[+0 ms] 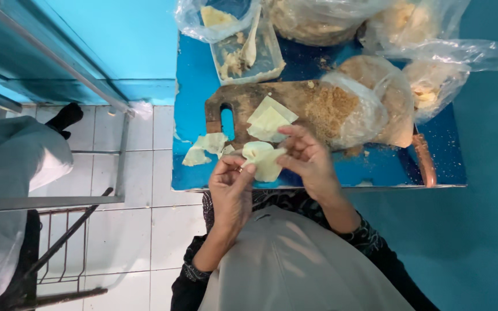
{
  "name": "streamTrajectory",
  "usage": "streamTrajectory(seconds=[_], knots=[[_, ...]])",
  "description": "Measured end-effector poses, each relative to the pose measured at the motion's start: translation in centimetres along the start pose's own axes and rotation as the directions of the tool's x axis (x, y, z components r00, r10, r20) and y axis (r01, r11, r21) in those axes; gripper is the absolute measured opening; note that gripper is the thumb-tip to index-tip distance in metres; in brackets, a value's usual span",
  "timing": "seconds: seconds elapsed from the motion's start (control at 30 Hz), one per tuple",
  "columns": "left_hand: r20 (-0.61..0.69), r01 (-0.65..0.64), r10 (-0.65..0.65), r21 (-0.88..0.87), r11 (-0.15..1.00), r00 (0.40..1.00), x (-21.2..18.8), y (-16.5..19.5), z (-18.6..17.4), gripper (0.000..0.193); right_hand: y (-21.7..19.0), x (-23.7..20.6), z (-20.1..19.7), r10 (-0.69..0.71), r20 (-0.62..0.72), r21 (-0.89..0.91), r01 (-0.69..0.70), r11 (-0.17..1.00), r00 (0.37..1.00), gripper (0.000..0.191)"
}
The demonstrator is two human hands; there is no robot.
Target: The person sits at a small blue table and folds thin square pastry wrappers around a brown crumbly filling, pinching each wrapper closed by hand and setting the finished parcel aside. They repeatedly take a wrapper from a stack, add filling, fold it, and place completed parcels with others on the table.
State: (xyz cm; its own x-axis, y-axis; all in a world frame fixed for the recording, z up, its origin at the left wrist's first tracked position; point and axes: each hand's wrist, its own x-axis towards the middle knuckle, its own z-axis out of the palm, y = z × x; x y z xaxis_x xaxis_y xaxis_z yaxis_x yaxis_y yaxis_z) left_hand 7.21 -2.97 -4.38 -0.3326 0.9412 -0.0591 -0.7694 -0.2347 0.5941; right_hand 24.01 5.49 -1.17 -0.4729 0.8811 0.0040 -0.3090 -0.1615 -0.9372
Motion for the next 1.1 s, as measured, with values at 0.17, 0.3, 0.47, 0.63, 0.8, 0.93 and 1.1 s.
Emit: streamTrajectory(seconds=[0.17,0.3,0.47,0.63,0.8,0.93,1.1], knots=[[-0.052,-0.080,0.082,0.045,0.996,0.995,0.0,0.6,-0.4,0.012,-0.3,-0.1,-1.6,-0.011,-0.067,-0.025,0.009,1.000,0.998,0.049],[-0.134,-0.176,0.188,0.096,0.980,0.973,0.0,2.5,-0.4,0.013,-2.4,0.2,-1.7,-0.148,-0.081,-0.371,0.108,0.922,0.986,0.038],[-0.132,-0.233,0.239,0.060,0.971,0.962,0.0,3.8,-0.5,0.015,-5.5,1.7,-0.2,0.037,0.098,-0.597,0.029,0.801,0.995,0.037],[-0.143,-0.198,0.200,0.034,0.980,0.969,0.1,3.6,-0.7,0.017,-5.3,5.5,1.7,0.000,0.075,-0.806,0.061,0.589,0.997,0.036],[-0.115,-0.154,0.159,0.055,0.987,0.981,0.3,2.9,-1.0,0.015,-5.0,5.6,2.1,-0.181,0.090,-0.875,0.164,0.456,0.979,0.037],[-0.065,-0.115,0.122,0.103,0.988,0.990,0.4,2.1,-0.8,0.013,-5.0,5.3,2.6,-0.286,0.165,-0.909,0.258,0.328,0.944,0.040],[-0.079,-0.113,0.124,0.122,0.986,0.989,0.6,1.3,0.0,0.013,-5.3,4.6,2.6,-0.438,0.183,-0.953,0.267,0.139,0.880,0.047]])
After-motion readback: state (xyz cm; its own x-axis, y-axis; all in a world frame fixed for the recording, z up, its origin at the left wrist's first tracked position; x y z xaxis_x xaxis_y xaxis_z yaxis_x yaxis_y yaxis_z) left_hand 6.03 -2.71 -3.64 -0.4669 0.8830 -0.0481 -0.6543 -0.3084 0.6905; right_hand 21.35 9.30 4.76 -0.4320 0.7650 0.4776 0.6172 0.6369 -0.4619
